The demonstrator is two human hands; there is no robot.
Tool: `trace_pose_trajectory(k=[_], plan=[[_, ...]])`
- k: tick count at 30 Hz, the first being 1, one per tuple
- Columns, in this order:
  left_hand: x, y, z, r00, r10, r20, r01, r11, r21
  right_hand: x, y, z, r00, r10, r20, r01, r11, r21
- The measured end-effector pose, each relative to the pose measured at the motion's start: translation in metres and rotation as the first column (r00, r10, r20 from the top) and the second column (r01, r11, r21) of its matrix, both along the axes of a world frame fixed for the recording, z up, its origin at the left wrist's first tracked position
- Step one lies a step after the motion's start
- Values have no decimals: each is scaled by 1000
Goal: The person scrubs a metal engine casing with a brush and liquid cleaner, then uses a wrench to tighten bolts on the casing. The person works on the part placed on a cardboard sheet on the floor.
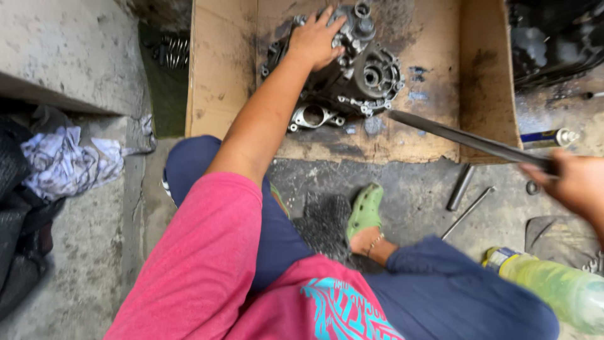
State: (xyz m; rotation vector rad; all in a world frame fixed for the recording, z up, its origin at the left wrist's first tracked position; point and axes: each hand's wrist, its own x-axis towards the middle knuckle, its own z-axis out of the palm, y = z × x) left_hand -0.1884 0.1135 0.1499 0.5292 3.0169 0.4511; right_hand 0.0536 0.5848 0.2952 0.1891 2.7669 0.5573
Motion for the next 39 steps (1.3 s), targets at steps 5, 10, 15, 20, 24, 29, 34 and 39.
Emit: trace_pose_trajectory(k=[5,10,15,20,24,29,34,39], plan=[[-6,-7,-2,1000,-13,-17,13,1000,-19,-7,-126,-68,983,85,164,-60,987,-151],[-21,-4,-5,997,-65,32,66,997,-28,-8,-112,-76,968,154,198,-137,986,-97],[-28,4,-10,999,-48,5,48,998,30,-8,-50,-60,963,86,254,-104,993,57],[-25,5,-18,999,-46,0,46,996,80,-17,-39,-128,970,13,244,5,997,-75],[-25,6,-20,999,-46,20,44,995,93,16,-51,-211,982,-60,178,111,951,-289],[-23,9,-18,996,36,87,-39,999,33,50,-79,-288,985,-174,-3,140,801,-582],[-15,6,-21,995,-14,103,8,998,66,46,-114,-323,974,-211,76,208,721,-661],[-17,4,-23,991,-83,-104,90,994,67,19,-145,-315,967,-217,135,250,693,-676]])
